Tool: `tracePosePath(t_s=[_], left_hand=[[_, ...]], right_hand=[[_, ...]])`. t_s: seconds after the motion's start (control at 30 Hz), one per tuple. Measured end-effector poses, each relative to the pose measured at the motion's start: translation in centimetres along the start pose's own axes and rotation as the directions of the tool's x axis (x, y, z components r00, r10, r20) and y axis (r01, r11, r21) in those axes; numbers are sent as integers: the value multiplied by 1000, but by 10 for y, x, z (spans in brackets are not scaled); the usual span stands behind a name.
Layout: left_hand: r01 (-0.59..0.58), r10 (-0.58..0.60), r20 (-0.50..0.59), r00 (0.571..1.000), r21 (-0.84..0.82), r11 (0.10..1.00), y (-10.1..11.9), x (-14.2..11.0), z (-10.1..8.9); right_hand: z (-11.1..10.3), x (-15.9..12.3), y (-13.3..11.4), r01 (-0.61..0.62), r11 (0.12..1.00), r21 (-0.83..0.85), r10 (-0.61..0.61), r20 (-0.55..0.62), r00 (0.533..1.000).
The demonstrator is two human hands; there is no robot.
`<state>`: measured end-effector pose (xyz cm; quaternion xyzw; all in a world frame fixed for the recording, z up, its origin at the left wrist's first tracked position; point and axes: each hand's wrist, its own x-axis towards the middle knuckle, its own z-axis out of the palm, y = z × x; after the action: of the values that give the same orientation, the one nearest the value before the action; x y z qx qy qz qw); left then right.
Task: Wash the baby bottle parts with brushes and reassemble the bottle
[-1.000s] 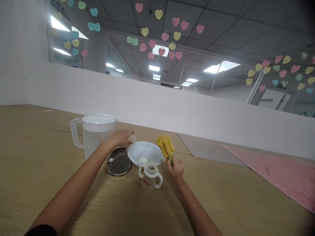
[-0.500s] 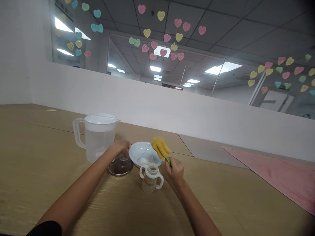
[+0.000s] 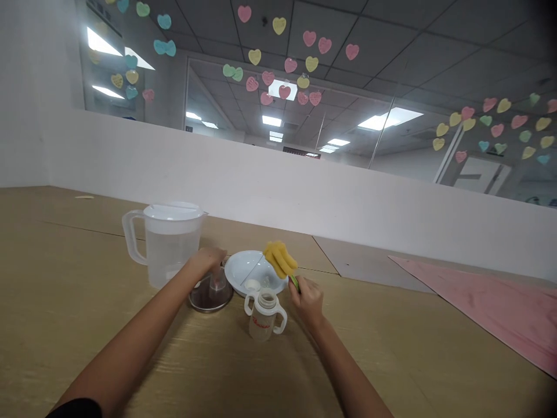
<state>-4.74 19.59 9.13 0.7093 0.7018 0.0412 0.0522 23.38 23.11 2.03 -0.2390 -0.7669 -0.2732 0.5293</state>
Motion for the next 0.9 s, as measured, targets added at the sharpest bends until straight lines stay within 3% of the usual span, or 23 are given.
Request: tracePosePath(t_s=[0.1, 0.17, 0.27, 0.33, 0.47, 0.6, 0.67, 0.77, 0.9], left_hand=[[-3, 7, -71, 997, 60, 998, 18, -9, -12], [-121, 123, -120, 985, 24, 992, 36, -11, -12], [-423, 404, -130, 905, -187, 887, 62, -4, 4], [-483, 485, -70, 872, -290, 826, 71, 5, 22], [-442, 461, -29, 887, -340, 830, 74, 19, 47], [-424, 409, -128, 904, -401, 812, 73, 22, 41], [-433, 355, -248, 901, -506, 746, 72, 21, 30], [-506, 245, -454, 857, -649, 568, 71, 19, 15], [-561, 146, -561, 815, -700, 442, 71, 13, 2]], right_hand=[[3, -2, 1, -56, 998, -32, 56, -5, 998], [5, -3, 2, -93, 994, -55, 94, 6, 996], [6, -4, 2, -134, 987, -84, 136, 27, 990], [6, -5, 3, -147, 985, -92, 152, 38, 988], [7, -6, 6, -161, 982, -95, 169, 73, 983], [8, -6, 7, -229, 965, -125, 244, 124, 962], [9, -5, 7, -301, 940, -162, 326, 161, 932], [9, -4, 7, -375, 904, -206, 419, 257, 871], [9, -3, 8, -399, 902, -167, 432, 367, 824]])
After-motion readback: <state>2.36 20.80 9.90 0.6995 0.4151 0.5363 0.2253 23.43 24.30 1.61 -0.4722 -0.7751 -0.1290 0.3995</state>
